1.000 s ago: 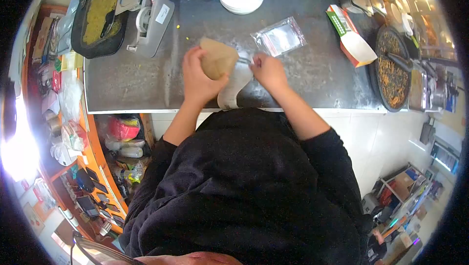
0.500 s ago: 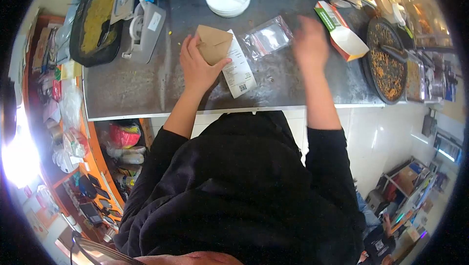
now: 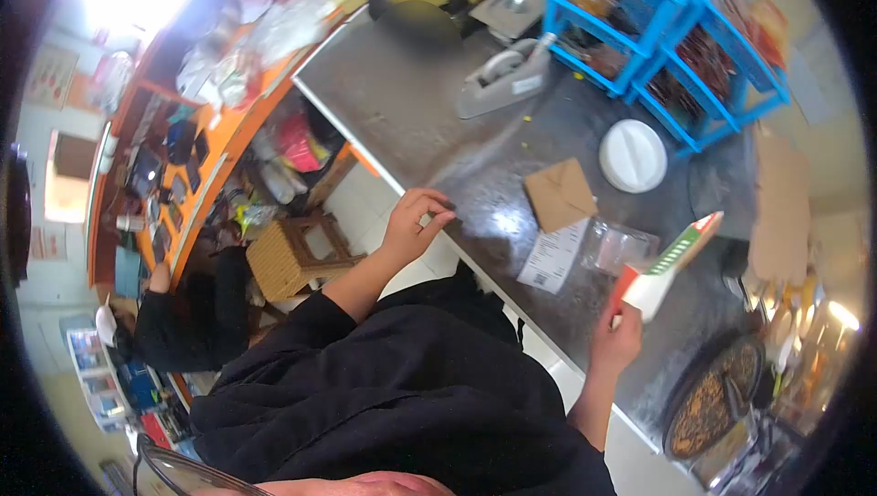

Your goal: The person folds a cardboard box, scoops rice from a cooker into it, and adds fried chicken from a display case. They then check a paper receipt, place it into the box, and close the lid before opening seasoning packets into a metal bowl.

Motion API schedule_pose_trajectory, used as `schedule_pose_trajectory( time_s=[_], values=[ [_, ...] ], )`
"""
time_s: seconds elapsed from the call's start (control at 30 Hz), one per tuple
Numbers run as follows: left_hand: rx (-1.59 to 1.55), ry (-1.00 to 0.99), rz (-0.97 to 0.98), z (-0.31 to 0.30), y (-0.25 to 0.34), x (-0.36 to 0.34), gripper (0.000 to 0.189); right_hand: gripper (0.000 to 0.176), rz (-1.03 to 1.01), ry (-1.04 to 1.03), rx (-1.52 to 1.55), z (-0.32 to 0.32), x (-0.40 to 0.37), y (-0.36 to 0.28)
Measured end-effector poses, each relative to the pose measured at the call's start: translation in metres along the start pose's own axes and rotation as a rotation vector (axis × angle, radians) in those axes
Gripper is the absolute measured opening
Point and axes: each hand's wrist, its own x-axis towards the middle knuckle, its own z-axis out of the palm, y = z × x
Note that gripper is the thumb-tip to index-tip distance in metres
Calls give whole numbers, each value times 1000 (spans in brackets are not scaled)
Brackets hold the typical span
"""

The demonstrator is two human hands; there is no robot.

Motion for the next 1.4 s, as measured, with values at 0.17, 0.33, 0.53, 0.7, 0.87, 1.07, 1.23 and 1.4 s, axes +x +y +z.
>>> schedule_pose_trajectory(
  time_s=[0.17, 0.33, 0.53, 0.7, 0.87, 1.07, 1.23, 1.4],
  values=[
    [49, 83, -2, -50, -25, -3, 12, 11, -494, -193, 217, 44, 28, -127],
    [62, 167, -1, -123, -67, -1, 11, 10, -685, -455, 2, 106, 57, -243],
    [184, 251, -122, -269, -162, -27, 12, 19, -327, -548, -310, 147, 77, -311],
    [159, 522, -315, -362, -223, -44, 16, 23, -248, -396, -160, 146, 114, -422],
    [109, 730, -541, -408, -265, -30, 4, 17, -470, -564, 321, 205, 135, -545],
    [198, 915, -683, -468, -313, -21, 22, 20, -1064, -709, 666, 304, 115, -705],
    [143, 995, -819, -528, -365, -2, 36, 19, -1416, -938, 764, 338, 72, -810],
    [116, 940, -839, -605, -503, 29, 55, 21, -1509, -1203, 800, 357, 40, -873]
  ],
)
